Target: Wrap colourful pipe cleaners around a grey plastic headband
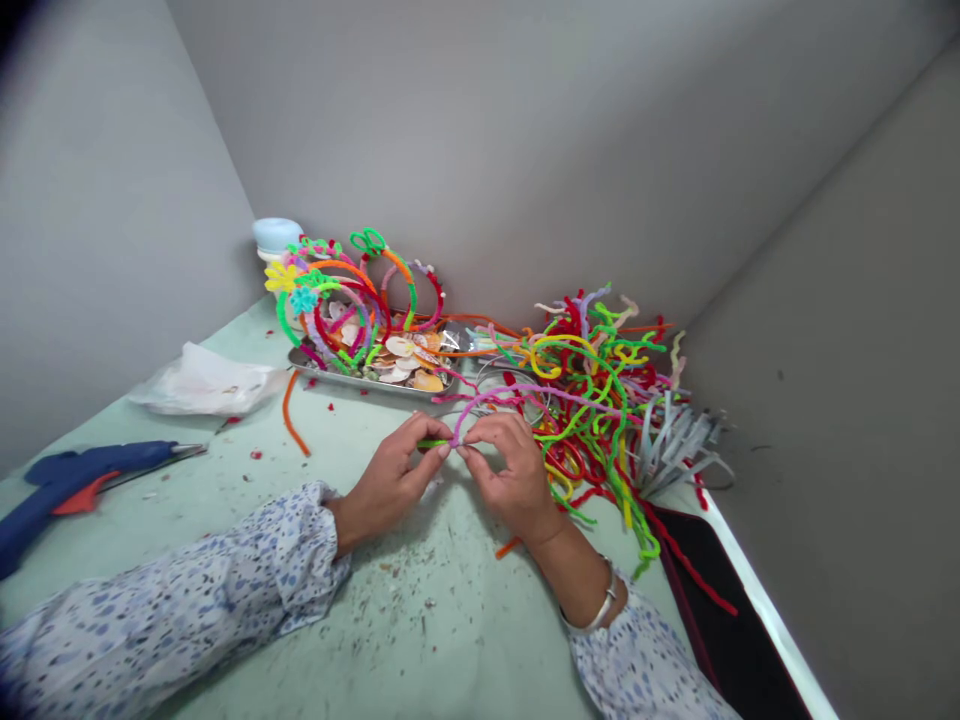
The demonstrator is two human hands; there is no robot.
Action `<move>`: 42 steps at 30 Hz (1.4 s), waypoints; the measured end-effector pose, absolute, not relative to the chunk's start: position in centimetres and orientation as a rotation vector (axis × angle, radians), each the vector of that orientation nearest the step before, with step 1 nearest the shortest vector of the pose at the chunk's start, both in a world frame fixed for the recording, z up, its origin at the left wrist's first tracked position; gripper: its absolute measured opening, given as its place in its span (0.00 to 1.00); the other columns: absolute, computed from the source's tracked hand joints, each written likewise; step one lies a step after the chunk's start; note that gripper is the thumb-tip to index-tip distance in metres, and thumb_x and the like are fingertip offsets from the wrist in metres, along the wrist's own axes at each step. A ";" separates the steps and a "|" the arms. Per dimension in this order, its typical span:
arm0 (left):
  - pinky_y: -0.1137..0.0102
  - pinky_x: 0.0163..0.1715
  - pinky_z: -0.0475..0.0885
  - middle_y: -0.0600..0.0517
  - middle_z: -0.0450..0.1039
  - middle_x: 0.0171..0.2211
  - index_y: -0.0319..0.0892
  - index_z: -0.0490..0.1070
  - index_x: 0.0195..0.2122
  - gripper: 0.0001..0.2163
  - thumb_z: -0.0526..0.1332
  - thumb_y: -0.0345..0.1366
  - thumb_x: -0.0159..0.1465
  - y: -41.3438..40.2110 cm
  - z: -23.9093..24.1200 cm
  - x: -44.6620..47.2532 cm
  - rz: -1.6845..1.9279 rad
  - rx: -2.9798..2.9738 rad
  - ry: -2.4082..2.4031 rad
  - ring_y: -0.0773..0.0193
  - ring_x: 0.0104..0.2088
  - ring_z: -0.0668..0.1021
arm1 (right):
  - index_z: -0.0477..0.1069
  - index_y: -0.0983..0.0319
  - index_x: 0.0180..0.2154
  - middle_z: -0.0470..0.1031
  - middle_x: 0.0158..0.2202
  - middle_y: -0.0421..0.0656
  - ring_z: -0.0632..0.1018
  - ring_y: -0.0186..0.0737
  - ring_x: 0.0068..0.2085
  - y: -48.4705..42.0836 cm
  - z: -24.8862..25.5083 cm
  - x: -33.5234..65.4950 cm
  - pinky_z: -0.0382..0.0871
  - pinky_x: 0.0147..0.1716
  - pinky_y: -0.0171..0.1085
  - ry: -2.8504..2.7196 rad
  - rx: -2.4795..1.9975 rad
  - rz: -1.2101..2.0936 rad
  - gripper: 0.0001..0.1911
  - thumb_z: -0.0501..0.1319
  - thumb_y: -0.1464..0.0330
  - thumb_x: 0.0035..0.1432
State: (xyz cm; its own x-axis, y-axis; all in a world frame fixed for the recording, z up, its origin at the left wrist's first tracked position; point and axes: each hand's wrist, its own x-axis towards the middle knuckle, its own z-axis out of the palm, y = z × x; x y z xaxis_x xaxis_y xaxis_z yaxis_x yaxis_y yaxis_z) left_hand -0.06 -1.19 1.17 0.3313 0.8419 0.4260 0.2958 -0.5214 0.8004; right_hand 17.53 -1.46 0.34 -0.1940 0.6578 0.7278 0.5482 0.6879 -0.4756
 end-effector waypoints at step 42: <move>0.67 0.41 0.65 0.50 0.66 0.35 0.41 0.67 0.37 0.06 0.52 0.30 0.65 -1.0 0.9 0.1 1.143 2.082 1.051 0.63 0.38 0.70 | 0.72 0.57 0.38 0.75 0.35 0.42 0.73 0.43 0.40 -1.2 0.2 17.5 0.66 0.41 0.45 -1.971 -1.022 0.057 0.05 0.60 0.70 0.59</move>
State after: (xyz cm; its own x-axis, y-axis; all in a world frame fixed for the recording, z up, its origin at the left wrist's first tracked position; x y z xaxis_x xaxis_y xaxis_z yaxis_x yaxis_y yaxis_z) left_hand 0.11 -1.05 0.93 0.3372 0.8297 0.4449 0.3742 -0.5517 0.7453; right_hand 17.52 -1.16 0.21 -0.2651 0.6762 0.6874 0.6350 0.6589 -0.4033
